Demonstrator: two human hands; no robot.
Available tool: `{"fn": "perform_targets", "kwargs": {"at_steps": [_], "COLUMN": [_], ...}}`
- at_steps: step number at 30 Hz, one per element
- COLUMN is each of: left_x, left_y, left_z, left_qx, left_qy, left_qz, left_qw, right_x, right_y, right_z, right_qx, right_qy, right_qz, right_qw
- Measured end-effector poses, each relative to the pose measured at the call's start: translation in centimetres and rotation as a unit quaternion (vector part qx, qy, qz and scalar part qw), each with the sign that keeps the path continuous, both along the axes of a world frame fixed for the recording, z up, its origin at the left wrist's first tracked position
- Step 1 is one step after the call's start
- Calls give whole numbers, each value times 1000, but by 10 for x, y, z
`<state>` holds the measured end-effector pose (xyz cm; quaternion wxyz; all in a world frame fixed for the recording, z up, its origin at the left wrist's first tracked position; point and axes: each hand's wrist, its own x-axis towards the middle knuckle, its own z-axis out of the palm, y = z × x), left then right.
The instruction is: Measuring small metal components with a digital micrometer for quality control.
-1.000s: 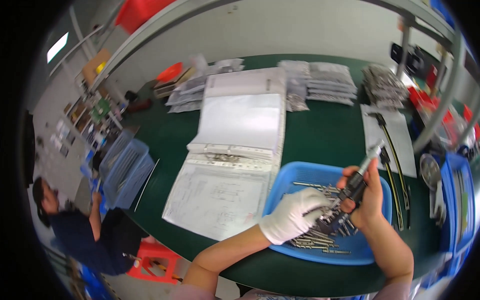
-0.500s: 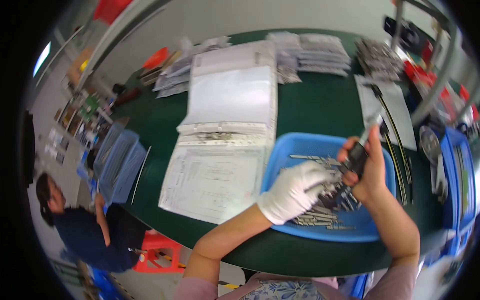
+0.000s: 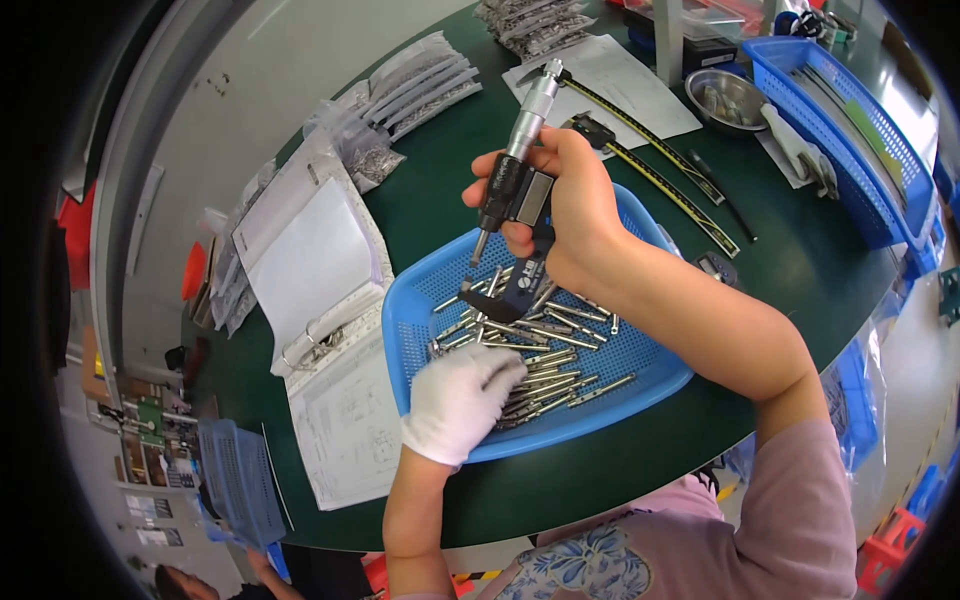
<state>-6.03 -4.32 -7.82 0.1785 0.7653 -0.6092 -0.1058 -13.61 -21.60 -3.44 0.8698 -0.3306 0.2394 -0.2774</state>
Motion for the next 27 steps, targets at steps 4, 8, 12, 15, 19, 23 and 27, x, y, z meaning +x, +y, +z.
{"fn": "perform_targets", "kwargs": {"at_steps": [4, 8, 12, 15, 19, 23, 27], "left_x": [-1, 10, 33, 36, 39, 24, 9], "left_y": [0, -3, -31, -60, -58, -27, -3], "left_z": [3, 15, 23, 13, -4, 8, 20], "left_qx": [52, 36, 46, 155, 161, 72, 80], "left_qy": [48, 163, 50, 12, -68, -67, -3], "left_qz": [-38, 29, 147, 158, 85, -102, -157], "left_qw": [997, 986, 987, 975, 981, 990, 984], "right_x": [0, 3, 6, 3, 5, 4, 2], "right_y": [2, 2, 0, -4, -4, -6, -2], "right_z": [5, 3, 1, 3, 2, 0, 4], "right_qx": [24, 22, 8, 19, 13, 23, 27], "right_qy": [-10, -22, -22, -20, -8, 0, -13], "right_qz": [1, 11, -2, -24, -45, -37, -12], "right_qw": [1000, 999, 1000, 999, 999, 999, 999]}}
